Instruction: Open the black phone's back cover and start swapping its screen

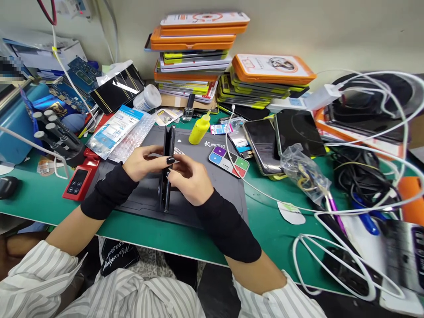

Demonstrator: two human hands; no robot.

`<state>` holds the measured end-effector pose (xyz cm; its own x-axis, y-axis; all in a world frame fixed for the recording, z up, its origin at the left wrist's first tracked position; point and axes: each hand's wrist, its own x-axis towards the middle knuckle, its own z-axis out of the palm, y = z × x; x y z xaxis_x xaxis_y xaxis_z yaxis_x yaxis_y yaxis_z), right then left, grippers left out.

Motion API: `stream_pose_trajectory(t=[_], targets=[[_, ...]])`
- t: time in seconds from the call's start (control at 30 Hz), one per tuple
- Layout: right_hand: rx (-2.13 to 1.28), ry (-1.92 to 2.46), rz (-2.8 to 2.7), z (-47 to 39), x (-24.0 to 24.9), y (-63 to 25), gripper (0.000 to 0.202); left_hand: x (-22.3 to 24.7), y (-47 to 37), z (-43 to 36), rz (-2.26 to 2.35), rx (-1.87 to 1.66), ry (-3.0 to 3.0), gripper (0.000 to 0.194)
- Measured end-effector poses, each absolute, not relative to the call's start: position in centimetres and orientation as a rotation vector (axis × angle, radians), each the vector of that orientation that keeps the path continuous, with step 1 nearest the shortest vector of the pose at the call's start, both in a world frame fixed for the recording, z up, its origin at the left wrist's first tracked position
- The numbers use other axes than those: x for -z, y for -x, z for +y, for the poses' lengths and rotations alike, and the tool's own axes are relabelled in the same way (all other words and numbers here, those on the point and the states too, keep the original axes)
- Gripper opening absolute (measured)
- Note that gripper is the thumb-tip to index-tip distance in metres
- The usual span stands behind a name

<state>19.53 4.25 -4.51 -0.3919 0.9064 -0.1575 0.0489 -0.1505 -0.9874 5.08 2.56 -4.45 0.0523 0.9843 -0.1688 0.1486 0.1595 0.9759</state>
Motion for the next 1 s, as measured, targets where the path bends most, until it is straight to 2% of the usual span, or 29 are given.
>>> stream_pose_trajectory(t=[0.2,0.4,0.57,1.0], targets=[[-1.578,1.042,-1.526,4.5,4.8,-20.1,0.038,4.1,-5.1,2.7,1.23,-0.968,-1.024,0.085],[-1.621,0.941,-1.502,5.0,6.1,-20.8,0.045,4.3,-5.2,2.6,1.197,-1.064,-0.947,0.076],[-1.598,0.848,-1.513,5.3,6.9,-21.3,0.037,4.5,-5.2,2.5,1.18,-1.082,-0.941,0.061],[-1.727,0.738,-1.434,5.8,8.6,-22.1,0.038,4.9,-4.7,2.8,1.141,-1.046,-0.971,0.064]])
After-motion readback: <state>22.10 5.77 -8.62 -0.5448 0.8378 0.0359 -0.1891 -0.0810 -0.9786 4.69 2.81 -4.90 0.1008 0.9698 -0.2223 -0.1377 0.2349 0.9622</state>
